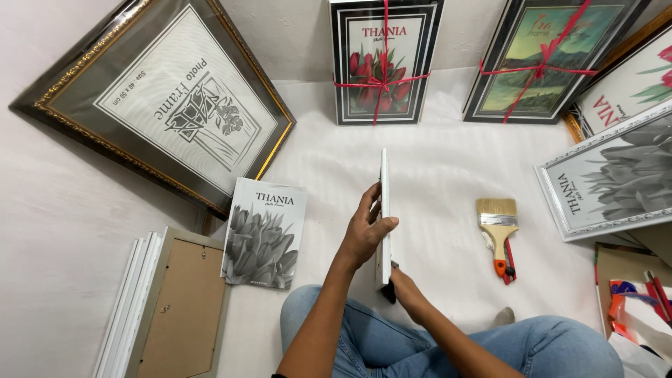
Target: Assembling a picture frame by inserting the artwork and backing board and securing the clips.
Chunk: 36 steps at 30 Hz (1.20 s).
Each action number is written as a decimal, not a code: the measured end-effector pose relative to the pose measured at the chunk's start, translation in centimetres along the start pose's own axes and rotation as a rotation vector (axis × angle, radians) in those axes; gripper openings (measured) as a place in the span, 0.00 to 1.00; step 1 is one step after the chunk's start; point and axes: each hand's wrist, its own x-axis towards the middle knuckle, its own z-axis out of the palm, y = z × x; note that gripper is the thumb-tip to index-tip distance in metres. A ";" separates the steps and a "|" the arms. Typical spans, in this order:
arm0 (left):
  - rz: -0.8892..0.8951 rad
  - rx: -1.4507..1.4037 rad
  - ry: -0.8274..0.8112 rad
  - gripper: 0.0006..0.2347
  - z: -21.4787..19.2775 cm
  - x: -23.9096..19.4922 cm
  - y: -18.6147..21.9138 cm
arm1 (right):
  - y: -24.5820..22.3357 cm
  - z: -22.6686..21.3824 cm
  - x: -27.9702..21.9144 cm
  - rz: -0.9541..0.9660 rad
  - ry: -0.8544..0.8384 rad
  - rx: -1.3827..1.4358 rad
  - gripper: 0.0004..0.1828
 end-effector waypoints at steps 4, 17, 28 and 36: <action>0.002 0.000 -0.003 0.38 0.4 0.1 0.4 | 2.9 -1.1 -1.1 0.000 -0.003 0.040 0.48; -0.103 0.020 -0.037 0.39 1.5 0.4 1.1 | -10.0 -9.1 -7.9 -0.115 -0.162 -0.864 0.43; -0.186 0.201 -0.020 0.41 4.8 0.6 1.6 | -11.9 -8.0 -9.3 -0.464 0.044 -0.026 0.37; -0.358 0.080 0.319 0.32 0.6 -1.7 -5.0 | -15.4 -8.3 -10.7 -0.260 0.361 -0.752 0.40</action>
